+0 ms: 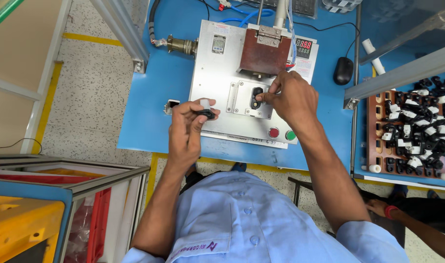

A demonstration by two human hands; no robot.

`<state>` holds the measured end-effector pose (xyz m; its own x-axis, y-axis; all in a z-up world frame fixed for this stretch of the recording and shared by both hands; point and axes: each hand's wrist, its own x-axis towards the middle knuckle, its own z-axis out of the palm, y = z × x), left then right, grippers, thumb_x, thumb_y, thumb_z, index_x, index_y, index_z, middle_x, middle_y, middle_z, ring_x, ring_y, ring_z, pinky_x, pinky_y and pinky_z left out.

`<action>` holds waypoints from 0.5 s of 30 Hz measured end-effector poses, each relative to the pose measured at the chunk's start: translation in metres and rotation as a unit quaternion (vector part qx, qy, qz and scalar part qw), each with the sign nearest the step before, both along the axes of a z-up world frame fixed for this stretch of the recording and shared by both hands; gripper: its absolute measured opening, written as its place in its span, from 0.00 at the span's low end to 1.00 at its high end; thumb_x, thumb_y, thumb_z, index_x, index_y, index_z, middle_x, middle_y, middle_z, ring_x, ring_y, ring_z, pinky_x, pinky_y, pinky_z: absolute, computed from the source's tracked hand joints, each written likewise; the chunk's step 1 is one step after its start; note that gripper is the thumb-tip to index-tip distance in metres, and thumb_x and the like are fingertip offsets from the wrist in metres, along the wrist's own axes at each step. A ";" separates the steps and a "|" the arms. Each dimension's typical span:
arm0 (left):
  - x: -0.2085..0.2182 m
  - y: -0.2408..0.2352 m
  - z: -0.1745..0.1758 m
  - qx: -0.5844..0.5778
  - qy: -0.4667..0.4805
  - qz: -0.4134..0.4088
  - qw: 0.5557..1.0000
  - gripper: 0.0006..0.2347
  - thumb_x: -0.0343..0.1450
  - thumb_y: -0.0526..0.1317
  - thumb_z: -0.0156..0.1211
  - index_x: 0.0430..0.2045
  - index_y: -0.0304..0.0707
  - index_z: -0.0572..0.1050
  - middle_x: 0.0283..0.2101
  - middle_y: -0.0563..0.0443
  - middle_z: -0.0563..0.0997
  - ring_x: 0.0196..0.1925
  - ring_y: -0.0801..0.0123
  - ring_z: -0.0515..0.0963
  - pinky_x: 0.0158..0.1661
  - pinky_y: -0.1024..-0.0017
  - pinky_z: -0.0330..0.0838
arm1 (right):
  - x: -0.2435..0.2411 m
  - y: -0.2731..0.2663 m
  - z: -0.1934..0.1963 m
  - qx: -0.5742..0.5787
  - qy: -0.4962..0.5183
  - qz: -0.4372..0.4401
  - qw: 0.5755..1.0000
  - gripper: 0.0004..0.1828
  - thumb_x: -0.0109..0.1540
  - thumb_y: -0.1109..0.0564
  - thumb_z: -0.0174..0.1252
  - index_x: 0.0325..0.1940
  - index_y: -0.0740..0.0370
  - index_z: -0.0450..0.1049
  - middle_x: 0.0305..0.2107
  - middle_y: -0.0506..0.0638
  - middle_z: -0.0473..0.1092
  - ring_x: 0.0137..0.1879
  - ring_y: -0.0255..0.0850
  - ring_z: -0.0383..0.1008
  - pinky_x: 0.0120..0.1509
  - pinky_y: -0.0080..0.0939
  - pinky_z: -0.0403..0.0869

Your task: The person repeatedly picks up small black and white plastic components, places them into a testing jig on a blue workbench, presses two green buttons to activate the machine, and then removes the components. The process is repeated for multiple units throughout the clip.

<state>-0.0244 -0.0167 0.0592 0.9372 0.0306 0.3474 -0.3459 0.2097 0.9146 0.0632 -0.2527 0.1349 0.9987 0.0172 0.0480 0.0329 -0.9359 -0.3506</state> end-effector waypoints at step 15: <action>0.004 0.012 -0.018 0.090 0.052 0.042 0.994 0.16 0.79 0.32 0.48 0.62 0.30 0.57 0.59 0.34 0.74 0.57 0.59 0.79 0.60 0.62 0.74 | -0.077 -0.050 -0.045 0.258 -0.130 0.123 0.949 0.16 0.65 0.66 0.59 0.55 0.54 0.79 0.52 0.53 0.76 0.46 0.40 0.80 0.48 0.40 0.80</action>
